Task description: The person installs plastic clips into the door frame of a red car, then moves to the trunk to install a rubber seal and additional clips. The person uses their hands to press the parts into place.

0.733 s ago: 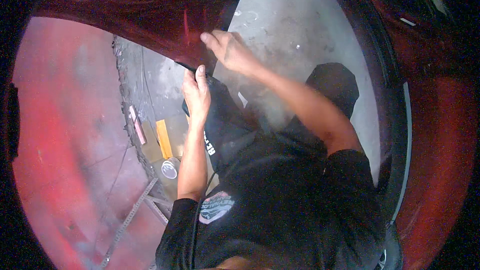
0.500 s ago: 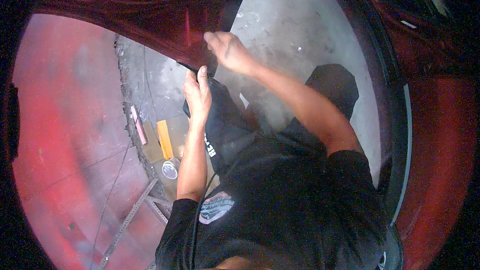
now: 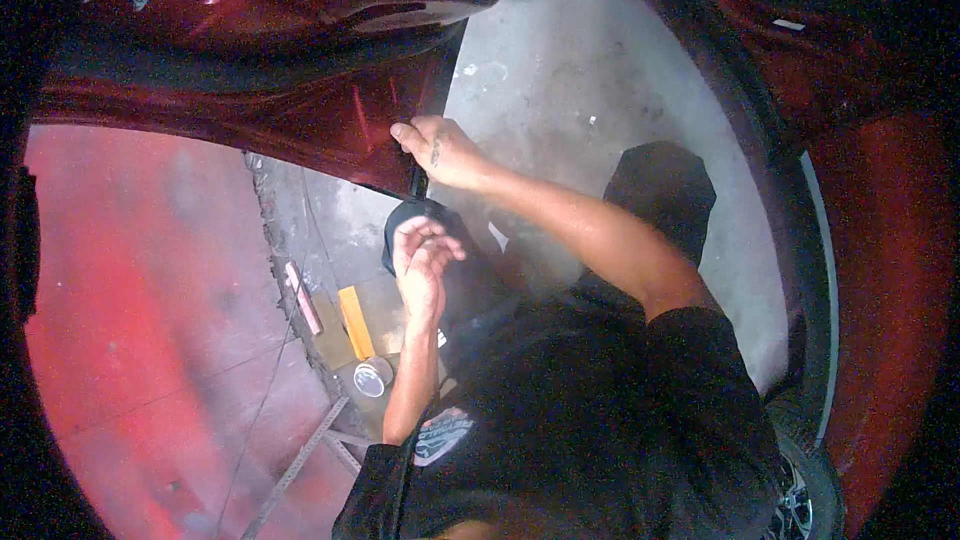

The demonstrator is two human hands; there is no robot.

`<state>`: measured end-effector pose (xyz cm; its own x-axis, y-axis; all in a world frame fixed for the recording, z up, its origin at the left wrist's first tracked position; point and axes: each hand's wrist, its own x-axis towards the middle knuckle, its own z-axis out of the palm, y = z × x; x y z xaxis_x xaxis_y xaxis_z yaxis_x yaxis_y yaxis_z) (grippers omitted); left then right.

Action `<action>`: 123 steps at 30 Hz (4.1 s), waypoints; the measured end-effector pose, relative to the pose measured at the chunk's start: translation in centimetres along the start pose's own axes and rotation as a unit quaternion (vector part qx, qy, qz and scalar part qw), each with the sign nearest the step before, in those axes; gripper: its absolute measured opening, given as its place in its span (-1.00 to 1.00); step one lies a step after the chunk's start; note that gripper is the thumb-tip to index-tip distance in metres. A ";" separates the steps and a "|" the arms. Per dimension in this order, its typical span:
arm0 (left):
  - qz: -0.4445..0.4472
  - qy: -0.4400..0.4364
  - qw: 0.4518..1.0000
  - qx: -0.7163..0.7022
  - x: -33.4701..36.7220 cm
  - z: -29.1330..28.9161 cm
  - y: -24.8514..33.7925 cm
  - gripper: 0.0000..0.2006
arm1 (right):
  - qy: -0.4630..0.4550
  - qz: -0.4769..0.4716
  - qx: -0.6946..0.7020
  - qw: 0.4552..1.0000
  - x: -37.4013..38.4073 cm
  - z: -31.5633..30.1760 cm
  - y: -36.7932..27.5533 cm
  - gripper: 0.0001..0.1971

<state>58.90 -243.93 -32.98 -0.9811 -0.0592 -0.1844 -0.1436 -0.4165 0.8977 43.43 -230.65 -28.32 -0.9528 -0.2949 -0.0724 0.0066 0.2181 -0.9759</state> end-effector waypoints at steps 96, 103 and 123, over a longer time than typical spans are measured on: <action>0.192 0.100 0.732 0.646 -4.6 25.6 61.2 -0.36 | 0.283 -0.115 -0.067 0.950 -10.3 -10.2 -37.6 -0.87; 0.178 0.116 0.745 0.633 -4.2 25.5 60.5 -0.36 | 0.189 -0.066 -0.007 0.980 -12.2 -13.3 -40.1 -0.83; 0.239 0.080 0.759 0.600 -3.7 24.8 60.2 -0.37 | 0.292 -0.139 -0.113 0.940 -10.8 -11.7 -37.0 -0.77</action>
<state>50.69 -246.32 31.64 -0.9437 -0.0925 0.3175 0.1153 0.8078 0.5781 49.91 -224.71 10.99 -0.9129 0.1764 0.3681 -0.2683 0.4203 -0.8668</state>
